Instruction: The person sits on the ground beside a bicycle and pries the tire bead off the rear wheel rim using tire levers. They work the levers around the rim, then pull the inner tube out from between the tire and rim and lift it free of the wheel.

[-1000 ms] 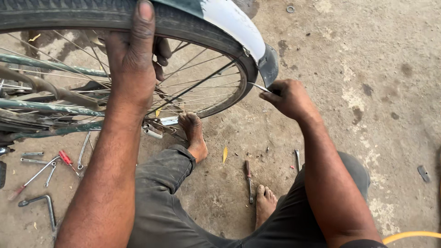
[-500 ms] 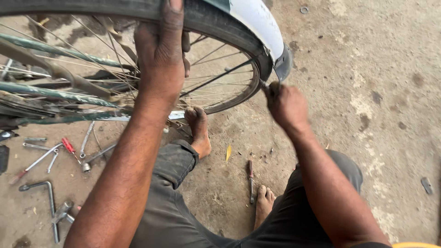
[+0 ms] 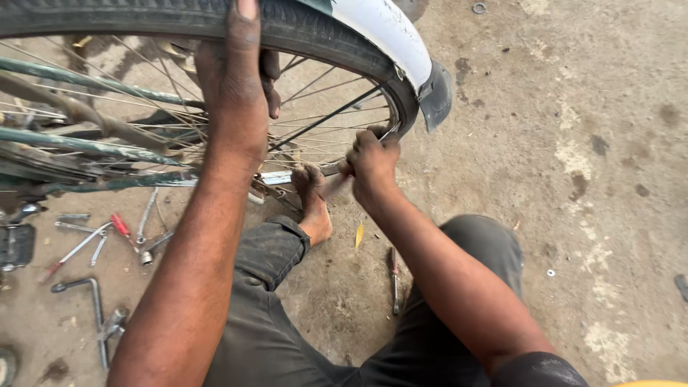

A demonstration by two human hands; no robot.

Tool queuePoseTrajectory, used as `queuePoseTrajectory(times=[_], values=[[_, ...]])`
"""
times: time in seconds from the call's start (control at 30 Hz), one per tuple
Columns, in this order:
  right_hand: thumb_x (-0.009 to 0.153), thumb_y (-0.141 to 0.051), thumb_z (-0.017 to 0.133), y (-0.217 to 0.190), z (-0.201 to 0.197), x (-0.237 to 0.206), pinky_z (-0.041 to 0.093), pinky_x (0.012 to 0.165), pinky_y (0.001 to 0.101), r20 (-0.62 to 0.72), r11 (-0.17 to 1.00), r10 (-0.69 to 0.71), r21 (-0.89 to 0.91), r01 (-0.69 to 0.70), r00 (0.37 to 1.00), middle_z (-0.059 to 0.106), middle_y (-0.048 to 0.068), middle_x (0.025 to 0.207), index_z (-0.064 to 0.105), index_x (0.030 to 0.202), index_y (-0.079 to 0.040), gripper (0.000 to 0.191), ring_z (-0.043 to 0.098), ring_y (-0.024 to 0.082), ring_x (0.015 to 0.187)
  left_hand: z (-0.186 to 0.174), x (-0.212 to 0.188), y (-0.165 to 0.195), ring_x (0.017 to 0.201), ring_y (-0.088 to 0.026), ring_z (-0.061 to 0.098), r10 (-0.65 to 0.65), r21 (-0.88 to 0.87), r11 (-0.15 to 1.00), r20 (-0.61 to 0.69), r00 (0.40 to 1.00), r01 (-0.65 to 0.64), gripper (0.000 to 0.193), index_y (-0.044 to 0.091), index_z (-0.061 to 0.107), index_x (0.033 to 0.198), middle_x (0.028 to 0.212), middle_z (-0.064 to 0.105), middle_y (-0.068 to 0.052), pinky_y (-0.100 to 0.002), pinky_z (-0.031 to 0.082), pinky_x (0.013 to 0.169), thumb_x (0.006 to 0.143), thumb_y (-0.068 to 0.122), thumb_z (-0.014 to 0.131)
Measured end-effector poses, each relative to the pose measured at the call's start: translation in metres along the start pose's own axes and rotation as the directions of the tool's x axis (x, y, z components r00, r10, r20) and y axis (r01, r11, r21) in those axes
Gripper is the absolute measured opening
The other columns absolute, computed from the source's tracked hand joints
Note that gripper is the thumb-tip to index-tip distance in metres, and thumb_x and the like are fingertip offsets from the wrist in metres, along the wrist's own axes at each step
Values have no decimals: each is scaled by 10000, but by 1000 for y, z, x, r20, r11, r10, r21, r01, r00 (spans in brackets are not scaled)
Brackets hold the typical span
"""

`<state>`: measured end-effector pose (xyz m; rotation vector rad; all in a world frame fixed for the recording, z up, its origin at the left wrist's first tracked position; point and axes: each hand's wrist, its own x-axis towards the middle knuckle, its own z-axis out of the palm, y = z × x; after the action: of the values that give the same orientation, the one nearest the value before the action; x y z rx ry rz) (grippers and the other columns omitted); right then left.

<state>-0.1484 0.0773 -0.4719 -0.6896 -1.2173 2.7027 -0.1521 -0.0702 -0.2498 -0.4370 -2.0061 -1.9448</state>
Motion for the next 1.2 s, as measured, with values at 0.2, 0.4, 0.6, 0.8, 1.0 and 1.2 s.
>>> queuePoseTrajectory(times=[0.2, 0.4, 0.6, 0.8, 1.0, 1.2], values=[[906, 0, 501, -2, 31, -14, 621, 615, 437, -52, 992, -121, 31, 122, 991, 564, 139, 816, 318, 1224, -57, 371, 660, 275, 633, 2, -3, -3, 572, -53, 392, 46, 62, 997, 52, 998, -49, 586, 94, 527, 762, 662, 422, 34, -235, 320, 526, 1051, 573, 700], [932, 23, 413, -9, 24, -24, 653, 766, 417, 78, 986, -86, -137, 97, 993, 619, 165, 1014, 260, 1210, -64, 329, 727, 256, 899, 6, -8, 9, 837, -61, 646, 159, 41, 986, 73, 985, -162, 510, 93, 660, 978, 864, 651, 53, -285, 534, 809, 902, 582, 783], [1035, -25, 383, -3, 28, -21, 620, 833, 426, 136, 974, -92, -193, 118, 986, 651, 208, 1056, 272, 1185, -34, 187, 742, 300, 962, 10, -5, 14, 921, -110, 661, 27, 4, 1000, -27, 999, -27, 614, 29, 718, 1047, 923, 674, -13, -329, 548, 900, 854, 597, 845], [1022, -39, 372, -7, 29, -23, 616, 852, 418, 110, 936, -75, -334, 108, 991, 601, 228, 1095, 212, 1183, -39, 227, 740, 285, 973, 7, -6, 7, 1046, -150, 689, 12, -59, 998, 23, 1000, -11, 586, 29, 700, 1149, 1028, 711, -47, -358, 582, 990, 859, 508, 870], [1046, -61, 395, -6, 32, -20, 620, 840, 417, 106, 928, -82, -353, 115, 991, 605, 239, 1117, 240, 1177, -7, 210, 751, 277, 975, 6, -4, 7, 1130, -187, 657, -12, -193, 981, 18, 1000, 15, 582, -16, 636, 1232, 1167, 672, -118, -386, 541, 1060, 889, 382, 886], [1017, -24, 428, -5, 34, -16, 624, 830, 428, 69, 940, -92, -323, 110, 993, 588, 227, 1098, 224, 1187, -29, 265, 745, 290, 962, 14, -8, 7, 679, -194, 516, -165, -67, 985, -134, 977, 158, 401, 30, 676, 915, 789, 585, -65, -395, 481, 594, 869, 388, 850]])
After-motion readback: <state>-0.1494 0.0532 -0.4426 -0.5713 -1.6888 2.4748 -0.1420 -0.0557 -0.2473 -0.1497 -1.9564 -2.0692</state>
